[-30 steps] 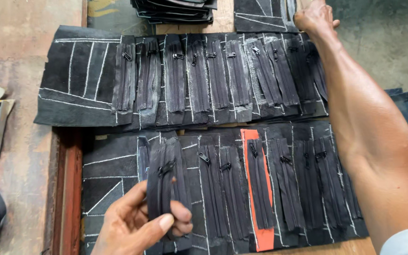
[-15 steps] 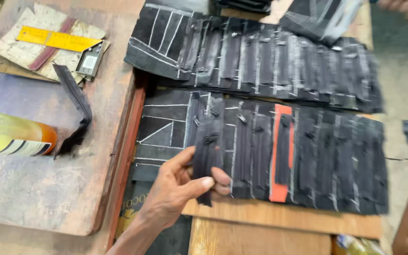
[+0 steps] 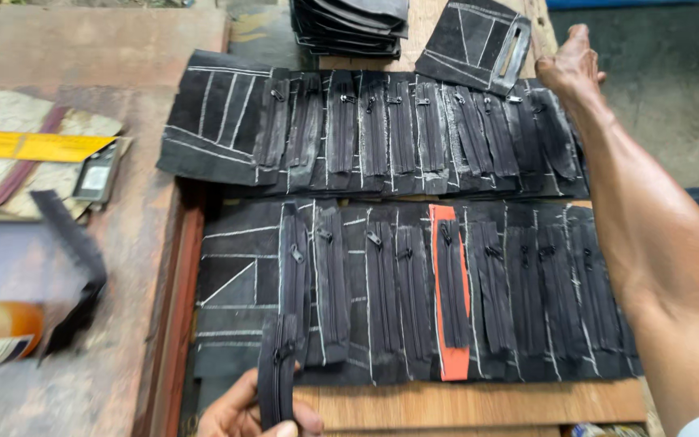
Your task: The person works on a wooden table, handling black fabric pouches with zippers. They open a jar of grease and apply it to the zipper teeth of a pouch using their fingers. They then test the zipper's movement by sliding the pull tab back and forth before placing the pouch aside.
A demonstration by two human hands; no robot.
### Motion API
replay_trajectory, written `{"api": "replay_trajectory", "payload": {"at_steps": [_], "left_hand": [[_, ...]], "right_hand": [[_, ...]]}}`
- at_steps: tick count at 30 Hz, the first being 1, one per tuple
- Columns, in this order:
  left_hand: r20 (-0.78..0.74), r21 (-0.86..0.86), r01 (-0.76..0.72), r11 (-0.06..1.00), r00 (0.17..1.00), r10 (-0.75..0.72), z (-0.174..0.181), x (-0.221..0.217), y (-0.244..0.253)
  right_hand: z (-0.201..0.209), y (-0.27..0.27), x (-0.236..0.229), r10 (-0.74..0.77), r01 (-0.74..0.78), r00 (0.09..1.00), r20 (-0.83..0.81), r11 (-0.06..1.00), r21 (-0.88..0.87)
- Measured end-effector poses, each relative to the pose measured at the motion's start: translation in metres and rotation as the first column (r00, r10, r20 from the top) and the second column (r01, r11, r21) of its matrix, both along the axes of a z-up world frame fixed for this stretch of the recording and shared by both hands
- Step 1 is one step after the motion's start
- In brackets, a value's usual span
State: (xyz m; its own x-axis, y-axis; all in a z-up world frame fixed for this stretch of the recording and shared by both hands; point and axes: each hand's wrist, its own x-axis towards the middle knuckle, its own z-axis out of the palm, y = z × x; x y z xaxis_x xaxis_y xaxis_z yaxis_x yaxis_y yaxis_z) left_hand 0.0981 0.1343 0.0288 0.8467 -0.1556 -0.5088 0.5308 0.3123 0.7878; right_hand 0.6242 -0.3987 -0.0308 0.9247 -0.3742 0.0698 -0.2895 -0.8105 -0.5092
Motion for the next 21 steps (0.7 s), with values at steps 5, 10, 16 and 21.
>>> {"api": "replay_trajectory", "payload": {"at_steps": [5,10,16,21], "left_hand": [[-0.048,0.077,0.088,0.993,0.995,-0.085,-0.067,0.014,0.02],[-0.118,-0.151,-0.033,0.988,0.993,0.015,-0.032,0.03,0.004],[0.119,-0.199,0.024,0.98,0.993,0.0,0.062,0.01,-0.006],[0.21,-0.292,-0.155,0.944,0.952,0.221,0.101,-0.072,0.013]], "right_hand": [[-0.034,0.01,0.048,0.017,-0.02,0.995,-0.095,0.999,-0.034],[-0.045,0.093,0.051,0.184,-0.198,0.973,-0.139,0.976,-0.095],[-0.005,0.346,-0.026,0.594,-0.605,0.795,-0.124,0.792,-0.089],[0.084,0.42,-0.151,0.742,-0.736,0.67,0.032,0.669,-0.104]]}}
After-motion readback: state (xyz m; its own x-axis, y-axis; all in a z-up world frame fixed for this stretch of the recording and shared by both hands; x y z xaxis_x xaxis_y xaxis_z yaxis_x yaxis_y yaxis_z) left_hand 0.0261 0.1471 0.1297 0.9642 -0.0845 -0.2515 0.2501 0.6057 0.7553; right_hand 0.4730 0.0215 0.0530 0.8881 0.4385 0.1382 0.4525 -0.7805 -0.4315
